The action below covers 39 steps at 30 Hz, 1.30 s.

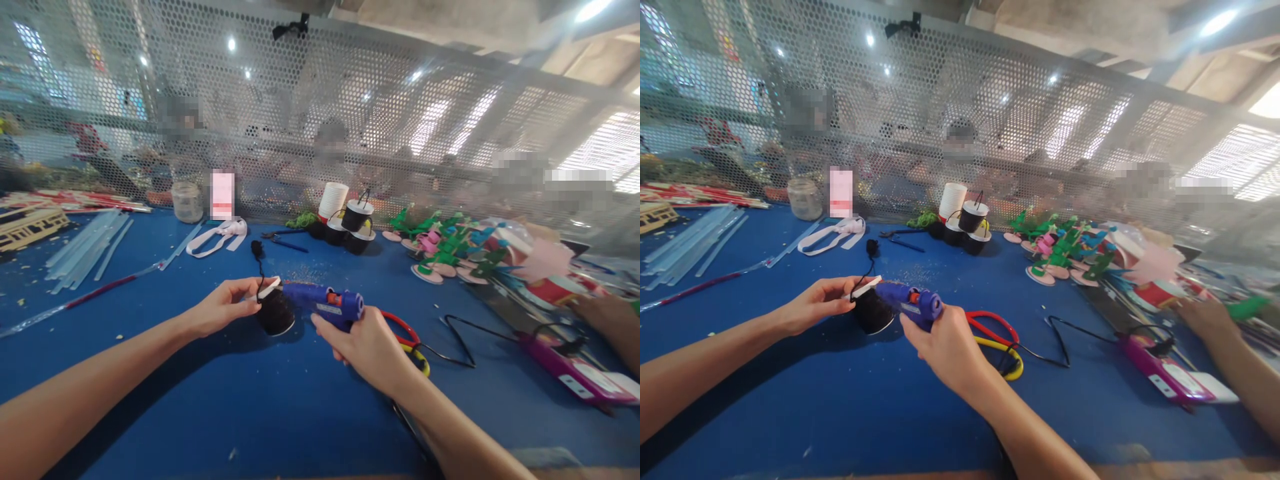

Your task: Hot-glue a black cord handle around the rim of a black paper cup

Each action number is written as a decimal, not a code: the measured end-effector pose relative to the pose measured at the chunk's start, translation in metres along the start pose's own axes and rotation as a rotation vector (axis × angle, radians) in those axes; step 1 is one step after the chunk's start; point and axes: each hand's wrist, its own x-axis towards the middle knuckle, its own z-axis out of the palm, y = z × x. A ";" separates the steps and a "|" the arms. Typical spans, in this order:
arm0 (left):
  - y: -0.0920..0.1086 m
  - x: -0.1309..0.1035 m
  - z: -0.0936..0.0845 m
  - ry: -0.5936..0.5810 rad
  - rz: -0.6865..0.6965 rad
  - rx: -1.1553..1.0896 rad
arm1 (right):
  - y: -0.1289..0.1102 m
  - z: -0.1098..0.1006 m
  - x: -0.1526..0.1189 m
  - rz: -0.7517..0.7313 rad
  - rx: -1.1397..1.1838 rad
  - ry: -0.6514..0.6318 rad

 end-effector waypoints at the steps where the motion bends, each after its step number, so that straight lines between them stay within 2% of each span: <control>1: 0.000 0.000 0.000 -0.002 0.000 -0.001 | 0.000 0.000 0.000 0.004 0.006 -0.007; 9: 0.000 0.000 -0.001 0.000 -0.003 0.009 | -0.001 -0.003 0.001 -0.020 -0.017 0.010; 13: -0.001 0.000 -0.001 -0.001 -0.004 -0.001 | -0.002 -0.004 0.001 -0.033 0.002 -0.043; 17: 0.000 0.000 0.000 0.006 -0.001 -0.020 | -0.002 -0.005 0.002 -0.010 -0.044 0.017; 22: 0.002 0.000 0.001 0.009 -0.004 -0.019 | -0.001 -0.005 0.003 -0.010 -0.026 -0.047; 26: 0.002 0.000 0.001 0.001 0.002 -0.021 | -0.003 -0.007 0.003 0.034 -0.046 -0.008; 31: 0.002 0.000 0.001 -0.003 0.011 -0.011 | -0.003 -0.007 0.004 0.030 -0.020 -0.052; 34: 0.002 -0.001 0.001 -0.003 0.010 -0.008 | -0.003 -0.007 0.005 0.038 -0.036 -0.013; 39: 0.002 -0.002 0.000 -0.008 0.010 0.018 | -0.003 -0.007 0.005 0.046 0.003 -0.067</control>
